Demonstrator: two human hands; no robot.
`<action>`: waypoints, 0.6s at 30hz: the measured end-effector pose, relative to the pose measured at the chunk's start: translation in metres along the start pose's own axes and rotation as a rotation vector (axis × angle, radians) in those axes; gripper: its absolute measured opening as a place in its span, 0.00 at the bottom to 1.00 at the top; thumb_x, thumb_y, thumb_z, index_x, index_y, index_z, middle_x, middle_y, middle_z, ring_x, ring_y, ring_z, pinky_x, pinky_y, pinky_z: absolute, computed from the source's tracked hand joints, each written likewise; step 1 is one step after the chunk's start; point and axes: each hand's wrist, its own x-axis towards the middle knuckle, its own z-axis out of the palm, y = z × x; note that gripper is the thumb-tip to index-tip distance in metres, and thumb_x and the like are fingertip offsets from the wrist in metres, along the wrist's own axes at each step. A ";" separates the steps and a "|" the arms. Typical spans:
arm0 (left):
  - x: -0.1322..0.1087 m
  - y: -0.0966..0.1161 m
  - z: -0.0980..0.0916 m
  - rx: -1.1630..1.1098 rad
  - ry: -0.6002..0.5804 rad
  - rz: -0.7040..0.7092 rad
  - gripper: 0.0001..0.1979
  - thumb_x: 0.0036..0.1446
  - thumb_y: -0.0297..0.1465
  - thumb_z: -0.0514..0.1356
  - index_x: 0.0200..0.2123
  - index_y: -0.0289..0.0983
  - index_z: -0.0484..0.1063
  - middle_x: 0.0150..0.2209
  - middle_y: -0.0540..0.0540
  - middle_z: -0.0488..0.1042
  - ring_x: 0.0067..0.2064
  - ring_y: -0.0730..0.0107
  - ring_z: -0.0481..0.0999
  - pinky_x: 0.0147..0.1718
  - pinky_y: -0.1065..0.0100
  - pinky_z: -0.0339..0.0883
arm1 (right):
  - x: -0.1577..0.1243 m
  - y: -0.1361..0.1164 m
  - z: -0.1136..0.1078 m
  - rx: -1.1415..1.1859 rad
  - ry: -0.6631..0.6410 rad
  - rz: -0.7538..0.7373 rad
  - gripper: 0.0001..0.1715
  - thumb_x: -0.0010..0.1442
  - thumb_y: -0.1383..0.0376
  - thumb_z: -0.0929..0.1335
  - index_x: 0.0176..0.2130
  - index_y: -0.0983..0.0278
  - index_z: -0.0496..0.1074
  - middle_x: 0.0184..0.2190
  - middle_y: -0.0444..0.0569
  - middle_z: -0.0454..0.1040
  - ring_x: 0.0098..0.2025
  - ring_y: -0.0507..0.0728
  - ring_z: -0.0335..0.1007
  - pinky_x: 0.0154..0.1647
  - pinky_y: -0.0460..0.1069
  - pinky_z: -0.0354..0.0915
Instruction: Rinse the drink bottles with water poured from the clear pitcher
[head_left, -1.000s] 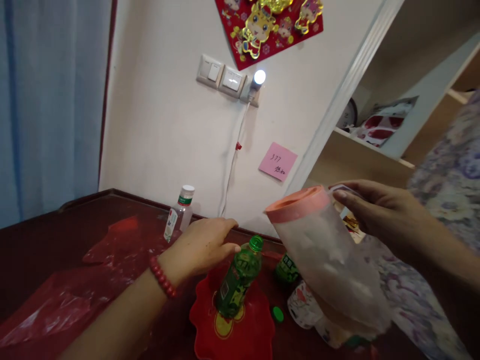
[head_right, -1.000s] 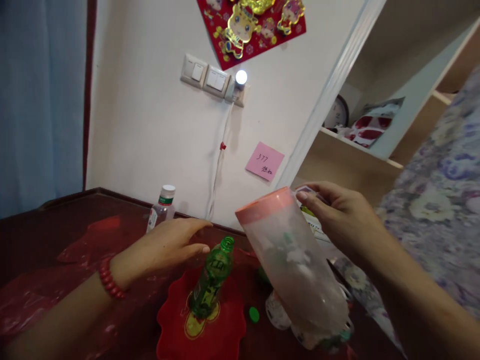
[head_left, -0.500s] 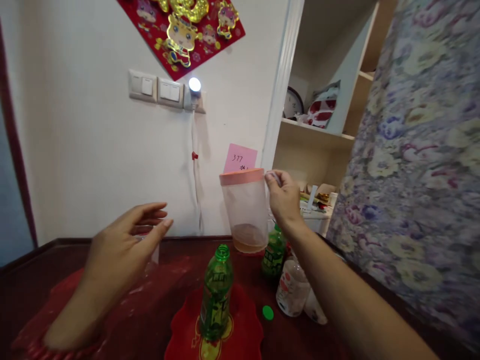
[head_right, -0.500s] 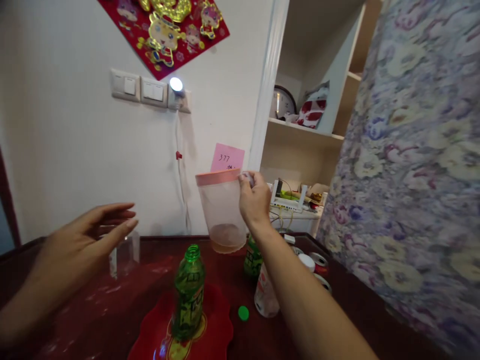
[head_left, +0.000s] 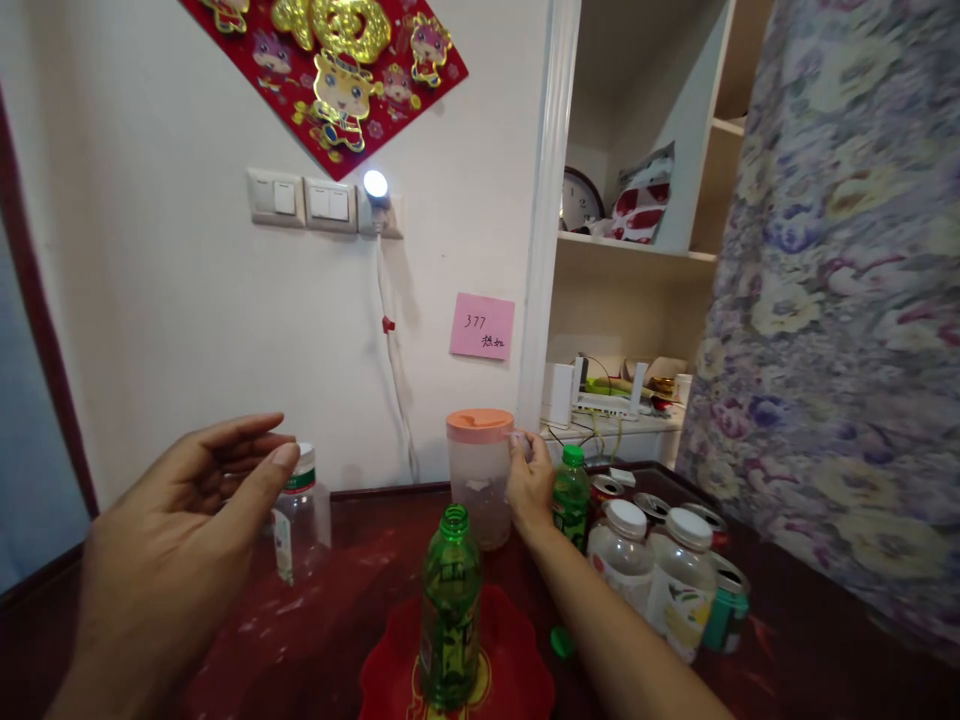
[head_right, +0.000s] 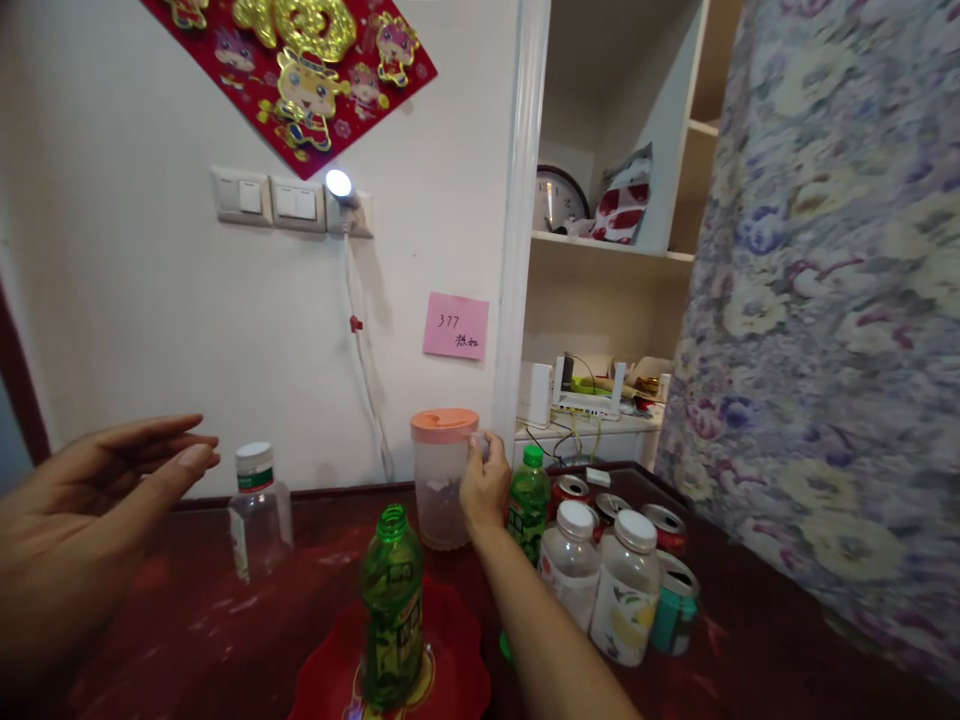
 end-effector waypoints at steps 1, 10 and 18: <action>0.000 0.001 0.000 0.007 -0.002 -0.006 0.16 0.56 0.45 0.66 0.48 0.51 0.77 0.40 0.53 0.81 0.42 0.60 0.81 0.37 0.66 0.76 | -0.004 0.004 0.000 0.002 0.006 0.007 0.15 0.74 0.56 0.68 0.50 0.66 0.72 0.45 0.50 0.73 0.44 0.59 0.73 0.47 0.57 0.71; 0.009 -0.002 -0.004 -0.089 -0.035 -0.064 0.23 0.51 0.48 0.65 0.47 0.43 0.77 0.42 0.47 0.80 0.42 0.61 0.80 0.36 0.66 0.74 | -0.027 0.023 -0.011 -0.050 0.008 0.000 0.17 0.73 0.55 0.68 0.50 0.67 0.72 0.45 0.51 0.72 0.46 0.61 0.72 0.50 0.59 0.70; 0.036 -0.064 0.000 0.023 -0.061 -0.105 0.34 0.47 0.50 0.64 0.53 0.36 0.71 0.54 0.37 0.75 0.56 0.49 0.75 0.53 0.50 0.71 | -0.034 0.009 -0.024 -0.123 -0.047 -0.139 0.24 0.73 0.51 0.66 0.57 0.65 0.69 0.53 0.54 0.69 0.55 0.65 0.66 0.57 0.65 0.63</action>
